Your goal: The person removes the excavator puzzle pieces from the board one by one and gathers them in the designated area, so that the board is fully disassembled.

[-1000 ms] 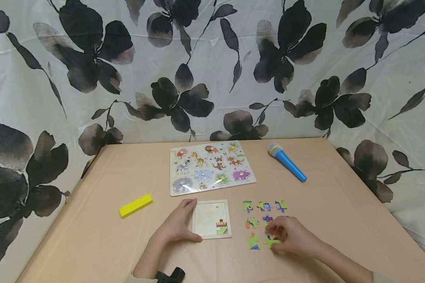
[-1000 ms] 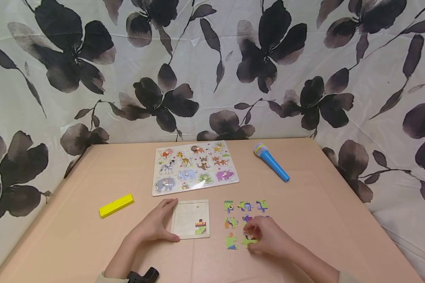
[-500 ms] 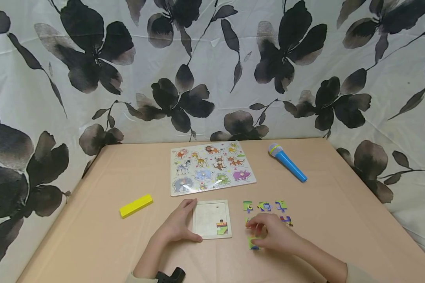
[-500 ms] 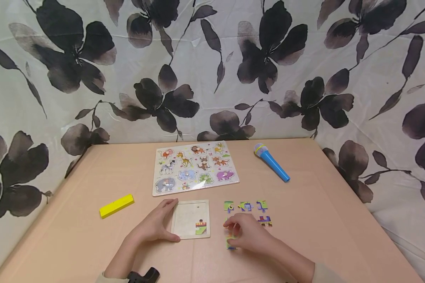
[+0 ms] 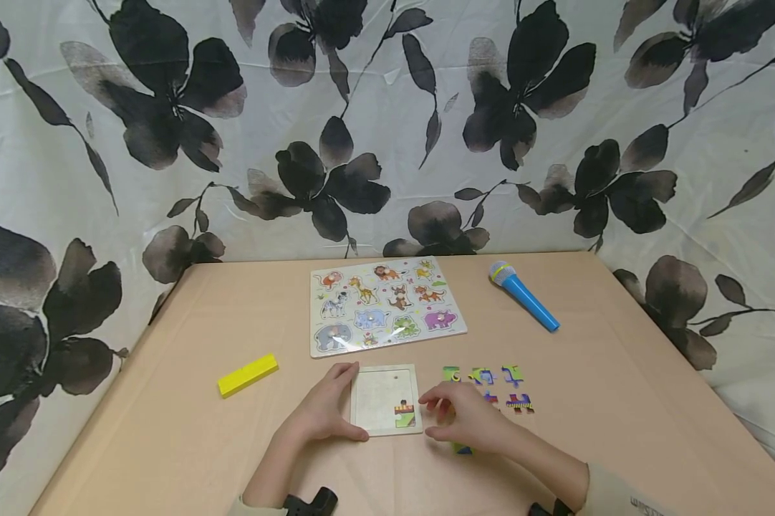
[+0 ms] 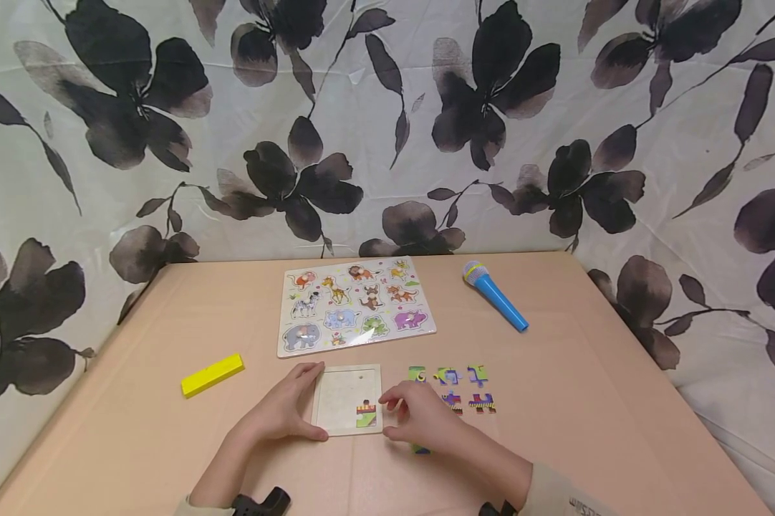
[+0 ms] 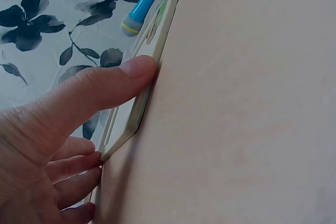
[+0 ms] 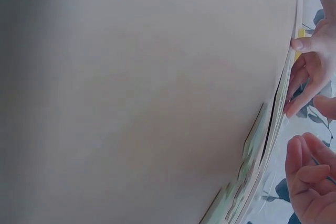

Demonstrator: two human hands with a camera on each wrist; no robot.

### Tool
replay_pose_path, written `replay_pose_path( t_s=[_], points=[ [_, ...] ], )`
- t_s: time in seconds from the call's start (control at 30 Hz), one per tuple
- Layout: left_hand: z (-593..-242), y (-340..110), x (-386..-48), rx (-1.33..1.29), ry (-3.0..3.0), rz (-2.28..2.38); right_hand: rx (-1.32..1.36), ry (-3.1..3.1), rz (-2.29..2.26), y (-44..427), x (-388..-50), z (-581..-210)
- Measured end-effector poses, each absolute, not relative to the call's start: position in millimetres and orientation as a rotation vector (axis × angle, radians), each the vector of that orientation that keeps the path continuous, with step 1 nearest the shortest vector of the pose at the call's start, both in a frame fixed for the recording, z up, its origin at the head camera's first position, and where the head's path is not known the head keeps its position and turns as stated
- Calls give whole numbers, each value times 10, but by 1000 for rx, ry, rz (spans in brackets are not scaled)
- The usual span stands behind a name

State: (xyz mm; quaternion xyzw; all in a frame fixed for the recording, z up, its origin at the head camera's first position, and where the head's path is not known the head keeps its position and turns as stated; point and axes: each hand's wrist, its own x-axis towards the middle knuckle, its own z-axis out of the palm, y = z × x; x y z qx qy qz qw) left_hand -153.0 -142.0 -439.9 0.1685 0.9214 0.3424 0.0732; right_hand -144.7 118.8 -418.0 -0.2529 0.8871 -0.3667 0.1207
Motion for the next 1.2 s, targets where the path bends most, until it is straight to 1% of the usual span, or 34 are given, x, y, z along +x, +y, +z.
replay_pose_path(
  t_s=[0.37,0.77,1.2],
  points=[
    [-4412,-1427,-1533,499,2765,1034,-724,2586,-1000,953,-1531,-4226],
    [-4411,-1432,-1531,495,2764,1037,-809,2640,-800,835,-1584,-4226],
    [-4393,-1422,-1532,497,2759,1040,-762,2643,-853,774,-1612,-4206]
  ],
)
